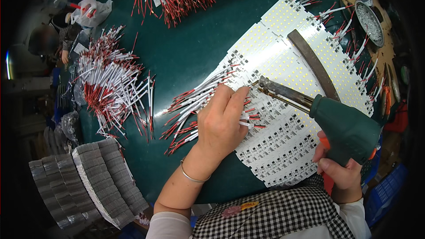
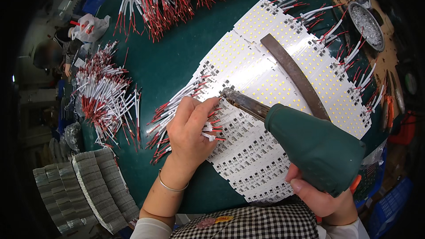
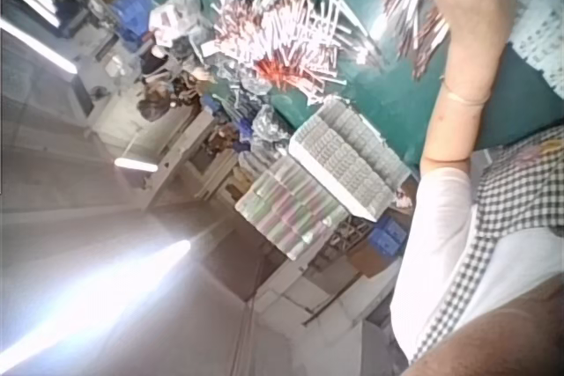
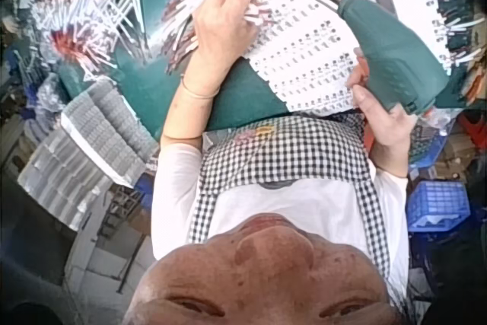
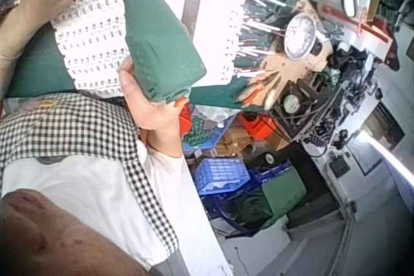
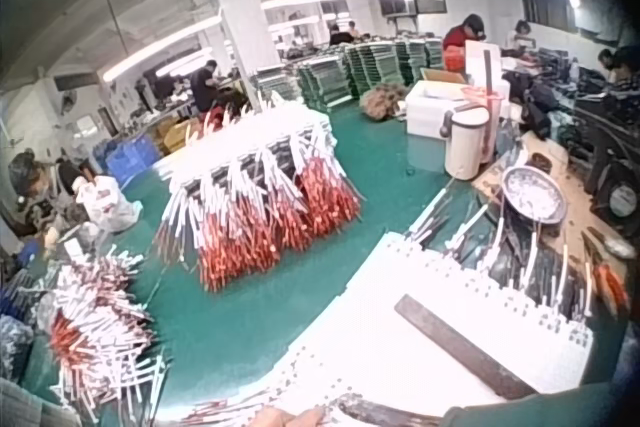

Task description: The person solders individual wires onto specific contact points on large LED panel boards using a manual soldering iron.

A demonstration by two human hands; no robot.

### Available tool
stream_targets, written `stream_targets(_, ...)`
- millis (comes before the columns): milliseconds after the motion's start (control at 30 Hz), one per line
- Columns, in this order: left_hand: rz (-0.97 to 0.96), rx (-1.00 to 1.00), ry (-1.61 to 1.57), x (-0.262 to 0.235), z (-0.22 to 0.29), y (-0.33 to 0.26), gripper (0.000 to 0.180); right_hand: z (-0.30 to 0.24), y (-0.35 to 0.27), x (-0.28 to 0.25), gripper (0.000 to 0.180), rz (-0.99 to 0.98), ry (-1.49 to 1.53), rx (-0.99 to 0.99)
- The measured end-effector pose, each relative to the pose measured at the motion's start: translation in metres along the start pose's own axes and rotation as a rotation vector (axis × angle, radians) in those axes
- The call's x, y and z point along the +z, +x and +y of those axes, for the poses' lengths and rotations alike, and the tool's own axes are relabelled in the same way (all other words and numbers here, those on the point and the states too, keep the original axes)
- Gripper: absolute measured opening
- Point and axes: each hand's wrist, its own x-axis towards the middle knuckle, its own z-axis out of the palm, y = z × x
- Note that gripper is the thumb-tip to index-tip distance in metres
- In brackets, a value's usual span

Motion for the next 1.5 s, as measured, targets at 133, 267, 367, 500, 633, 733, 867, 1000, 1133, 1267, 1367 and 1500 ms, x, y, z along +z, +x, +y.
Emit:
stream_targets(133,-0.005,-0.001,-0.006,0.001,0.0,0.0,0.056,0.005,0.002,-0.003,0.056,-0.058,-0.054,-0.002)
stream_targets(267,-0.011,0.003,-0.01,0.0,-0.001,-0.001,0.057,0.004,0.008,0.001,0.054,-0.027,-0.085,0.026)
stream_targets(367,-0.009,0.003,-0.007,0.0,-0.001,-0.002,0.057,0.006,0.012,0.001,0.054,-0.092,-0.119,-0.04)
stream_targets(500,0.002,-0.026,0.01,-0.001,0.003,0.001,0.05,0.013,0.011,-0.003,0.054,-0.08,-0.197,-0.108)
stream_targets(633,-0.001,-0.028,0.009,0.0,0.002,0.001,0.051,0.001,0.007,0.008,0.032,0.105,-0.108,0.06)
stream_targets(733,-0.012,0.011,-0.014,0.0,-0.001,-0.001,0.058,-0.004,0.005,0.01,0.056,0.185,0.075,0.068)
stream_targets(867,-0.014,-0.009,0.007,-0.002,0.002,0.001,0.054,-0.004,0.003,0.01,0.065,0.245,0.133,0.03)
stream_targets(1000,-0.001,0.003,0.038,-0.001,0.002,0.002,0.052,-0.003,-0.004,0.006,0.066,0.242,0.128,0.052)
stream_targets(1133,0.025,-0.038,-0.075,0.0,-0.007,0.001,0.049,-0.003,-0.013,0.001,0.065,0.207,0.096,0.075)
stream_targets(1267,-0.034,-0.006,-0.145,-0.002,-0.01,0.001,0.048,0.007,-0.019,-0.008,0.064,0.096,0.038,0.014)
stream_targets(1367,-0.038,0.031,-0.096,-0.001,-0.01,0.002,0.047,0.01,-0.019,-0.009,0.06,0.041,-0.034,0.024)
stream_targets(1500,-0.021,0.065,-0.032,-0.002,-0.008,0.001,0.045,0.01,-0.015,-0.009,0.057,-0.05,-0.075,-0.042)
